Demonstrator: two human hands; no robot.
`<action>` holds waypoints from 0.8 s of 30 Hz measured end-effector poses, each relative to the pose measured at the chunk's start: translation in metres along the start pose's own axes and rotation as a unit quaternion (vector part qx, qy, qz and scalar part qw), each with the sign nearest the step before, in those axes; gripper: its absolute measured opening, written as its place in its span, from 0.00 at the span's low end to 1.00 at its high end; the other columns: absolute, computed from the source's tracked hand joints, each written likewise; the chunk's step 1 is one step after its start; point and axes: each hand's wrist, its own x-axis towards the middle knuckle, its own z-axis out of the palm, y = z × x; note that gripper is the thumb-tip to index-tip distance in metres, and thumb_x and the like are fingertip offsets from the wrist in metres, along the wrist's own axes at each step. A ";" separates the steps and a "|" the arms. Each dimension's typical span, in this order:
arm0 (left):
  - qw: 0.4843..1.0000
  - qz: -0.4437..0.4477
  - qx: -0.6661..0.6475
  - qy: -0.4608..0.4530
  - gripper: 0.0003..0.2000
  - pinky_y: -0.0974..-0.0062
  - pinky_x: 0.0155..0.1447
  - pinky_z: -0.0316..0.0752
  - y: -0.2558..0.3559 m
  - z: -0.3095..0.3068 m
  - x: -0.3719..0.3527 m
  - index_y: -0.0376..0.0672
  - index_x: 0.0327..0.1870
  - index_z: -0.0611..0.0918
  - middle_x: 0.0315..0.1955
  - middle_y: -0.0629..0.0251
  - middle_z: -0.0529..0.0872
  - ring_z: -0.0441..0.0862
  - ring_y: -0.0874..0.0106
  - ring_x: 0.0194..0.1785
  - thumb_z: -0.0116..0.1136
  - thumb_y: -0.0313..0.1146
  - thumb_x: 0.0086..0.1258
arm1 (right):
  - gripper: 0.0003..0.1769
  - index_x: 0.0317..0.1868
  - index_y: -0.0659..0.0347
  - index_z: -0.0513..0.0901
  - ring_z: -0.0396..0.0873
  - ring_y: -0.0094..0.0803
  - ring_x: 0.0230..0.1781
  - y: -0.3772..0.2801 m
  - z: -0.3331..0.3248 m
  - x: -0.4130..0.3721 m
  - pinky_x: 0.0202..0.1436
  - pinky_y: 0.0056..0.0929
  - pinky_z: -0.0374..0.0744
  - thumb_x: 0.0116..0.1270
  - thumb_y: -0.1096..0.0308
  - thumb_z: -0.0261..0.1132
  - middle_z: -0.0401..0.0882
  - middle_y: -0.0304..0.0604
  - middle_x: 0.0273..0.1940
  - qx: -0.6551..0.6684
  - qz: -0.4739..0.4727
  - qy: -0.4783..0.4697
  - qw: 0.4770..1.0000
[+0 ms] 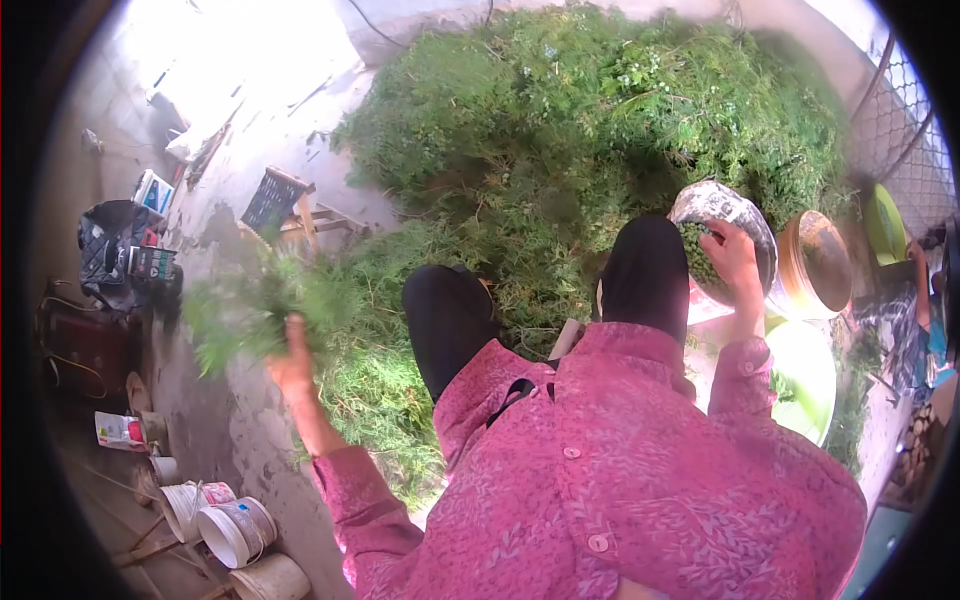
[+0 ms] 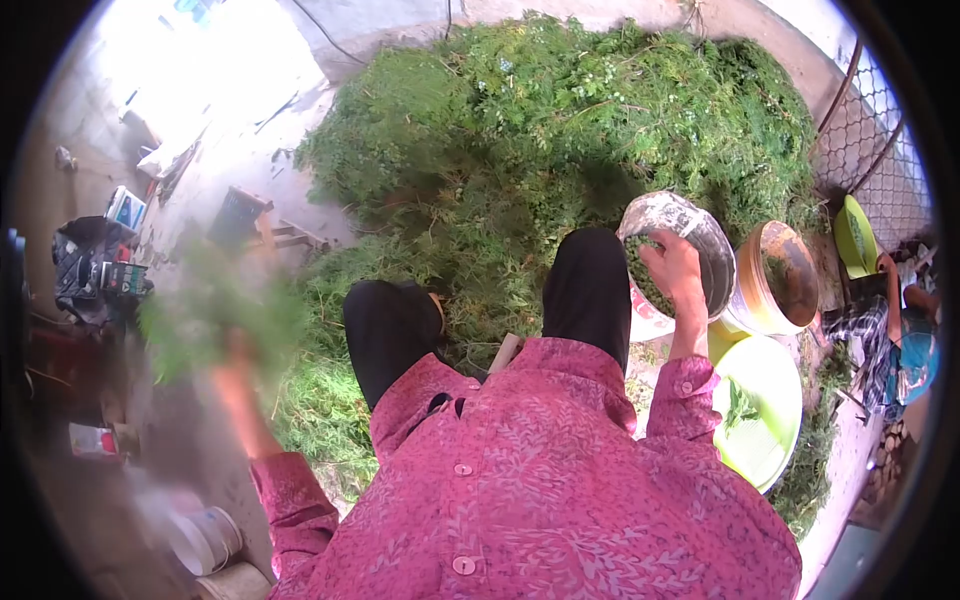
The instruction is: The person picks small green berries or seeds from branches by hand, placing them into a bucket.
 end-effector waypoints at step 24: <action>0.881 0.296 0.072 -0.363 0.22 0.65 0.55 0.70 0.175 0.318 0.044 0.36 0.49 0.76 0.50 0.50 0.76 0.74 0.55 0.52 0.64 0.35 0.54 | 0.25 0.56 0.65 0.73 0.80 0.29 0.36 -0.102 0.243 0.210 0.37 0.21 0.79 0.59 0.63 0.63 0.80 0.48 0.43 0.307 0.151 -0.369 0.864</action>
